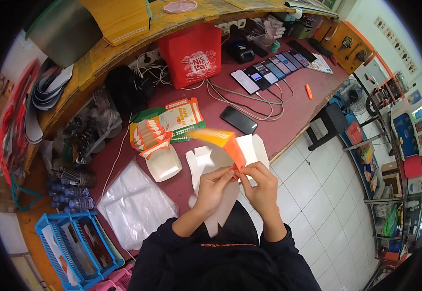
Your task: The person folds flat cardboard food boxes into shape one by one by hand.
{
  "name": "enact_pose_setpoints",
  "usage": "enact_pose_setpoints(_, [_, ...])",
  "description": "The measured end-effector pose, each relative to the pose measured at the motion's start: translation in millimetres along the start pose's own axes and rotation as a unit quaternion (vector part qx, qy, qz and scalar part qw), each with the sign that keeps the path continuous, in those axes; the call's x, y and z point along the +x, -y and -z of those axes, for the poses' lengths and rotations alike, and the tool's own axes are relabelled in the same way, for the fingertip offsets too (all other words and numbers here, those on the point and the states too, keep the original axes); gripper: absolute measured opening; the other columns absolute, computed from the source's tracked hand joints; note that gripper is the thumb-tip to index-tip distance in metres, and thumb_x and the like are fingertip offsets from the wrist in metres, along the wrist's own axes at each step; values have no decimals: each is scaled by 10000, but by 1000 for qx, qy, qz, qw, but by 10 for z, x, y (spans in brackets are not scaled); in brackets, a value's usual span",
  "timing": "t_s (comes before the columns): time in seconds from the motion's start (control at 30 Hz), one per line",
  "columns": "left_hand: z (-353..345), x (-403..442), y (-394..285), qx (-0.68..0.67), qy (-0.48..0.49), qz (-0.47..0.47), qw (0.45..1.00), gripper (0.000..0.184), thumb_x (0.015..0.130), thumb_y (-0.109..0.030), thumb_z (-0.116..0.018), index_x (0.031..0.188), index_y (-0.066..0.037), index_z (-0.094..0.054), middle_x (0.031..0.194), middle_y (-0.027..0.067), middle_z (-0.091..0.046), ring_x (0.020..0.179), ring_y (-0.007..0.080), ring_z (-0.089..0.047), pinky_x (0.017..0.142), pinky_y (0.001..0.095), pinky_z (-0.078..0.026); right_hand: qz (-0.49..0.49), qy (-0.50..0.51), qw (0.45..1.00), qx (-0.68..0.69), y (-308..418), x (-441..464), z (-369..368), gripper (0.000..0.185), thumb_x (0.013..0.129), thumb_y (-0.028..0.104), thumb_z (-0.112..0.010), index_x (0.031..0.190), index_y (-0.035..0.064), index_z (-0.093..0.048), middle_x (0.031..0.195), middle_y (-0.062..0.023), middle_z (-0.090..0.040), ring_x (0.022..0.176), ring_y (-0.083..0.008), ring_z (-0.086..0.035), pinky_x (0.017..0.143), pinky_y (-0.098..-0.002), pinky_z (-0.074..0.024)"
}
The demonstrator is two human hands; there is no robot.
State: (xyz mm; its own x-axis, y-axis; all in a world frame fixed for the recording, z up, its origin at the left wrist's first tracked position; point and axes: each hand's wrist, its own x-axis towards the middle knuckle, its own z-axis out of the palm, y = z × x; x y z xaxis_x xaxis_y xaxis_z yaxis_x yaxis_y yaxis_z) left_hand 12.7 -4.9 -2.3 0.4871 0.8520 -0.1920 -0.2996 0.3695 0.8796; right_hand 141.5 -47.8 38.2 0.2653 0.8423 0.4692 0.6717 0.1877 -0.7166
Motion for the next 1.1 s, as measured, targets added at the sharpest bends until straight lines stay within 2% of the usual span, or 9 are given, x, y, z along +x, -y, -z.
enact_pose_setpoints(0.13, [12,-14,-12,-32,71,-34,996,226,916,-46,-523,1098,36,-628,1167,116,-575,1028,153,-546,871,262,-452,-25,-4,1000,7,-42,-25,10,57,738,-36,-686,780,-17,-651,744,-87,-620,643,-170,-646,587,-246,-528])
enact_pose_setpoints(0.23, [74,6,-3,2,107,-53,993,231,911,-23,-520,1112,28,-623,1170,112,-575,1031,168,-552,882,272,-454,-37,-32,998,44,8,-20,22,55,739,-35,-689,765,-22,-642,734,-88,-618,650,-169,-653,590,-242,-540])
enact_pose_setpoints(0.77, [130,-102,194,17,113,-101,988,265,876,-21,-585,1137,9,-618,1212,108,-542,1082,166,-521,914,284,-419,32,84,996,-16,90,-37,200,80,712,-20,-699,747,-4,-629,701,-66,-612,605,-206,-629,580,-261,-521])
enact_pose_setpoints(0.87, [144,-72,241,-8,73,-113,991,280,877,-16,-581,1155,10,-606,1210,101,-537,1085,166,-520,915,284,-418,12,160,987,-8,106,-71,206,192,732,6,-680,920,2,-644,881,-114,-613,756,-254,-630,673,-298,-521])
enact_pose_setpoints(0.93, [142,-49,219,-83,12,-91,992,292,873,-11,-584,1162,32,-589,1216,101,-523,1092,160,-512,917,282,-417,-19,241,970,28,195,-81,175,460,751,96,-690,1182,19,-552,1157,-182,-505,1002,-325,-558,787,-360,-495])
enact_pose_setpoints(0.97, [147,-41,235,-83,11,-91,992,292,873,-11,-584,1162,32,-589,1216,101,-523,1092,160,-512,917,282,-417,-18,242,970,29,199,-99,142,460,751,96,-690,1182,19,-552,1157,-182,-505,1002,-325,-558,787,-360,-495])
enact_pose_setpoints(1.03, [142,-12,258,-72,15,-176,982,303,898,-18,-537,1194,44,-545,1177,113,-555,1087,178,-545,938,305,-452,67,227,970,-61,137,-146,53,718,754,235,-713,1350,16,-378,1282,-204,-382,1028,-362,-520,828,-412,-470])
enact_pose_setpoints(1.07, [138,-14,257,-88,-21,-123,988,268,906,-30,-527,1161,49,-556,1180,111,-557,1056,168,-569,901,291,-486,76,243,966,-48,59,-177,15,865,700,326,-758,1385,31,-322,1280,-229,-371,1092,-415,-461,872,-450,-447])
enact_pose_setpoints(1.1, [108,9,224,-87,-21,-122,988,268,906,-30,-527,1161,49,-556,1180,111,-557,1056,168,-569,901,291,-486,75,243,966,-48,39,-208,-41,865,700,326,-758,1385,31,-322,1280,-229,-371,1092,-415,-461,872,-450,-447])
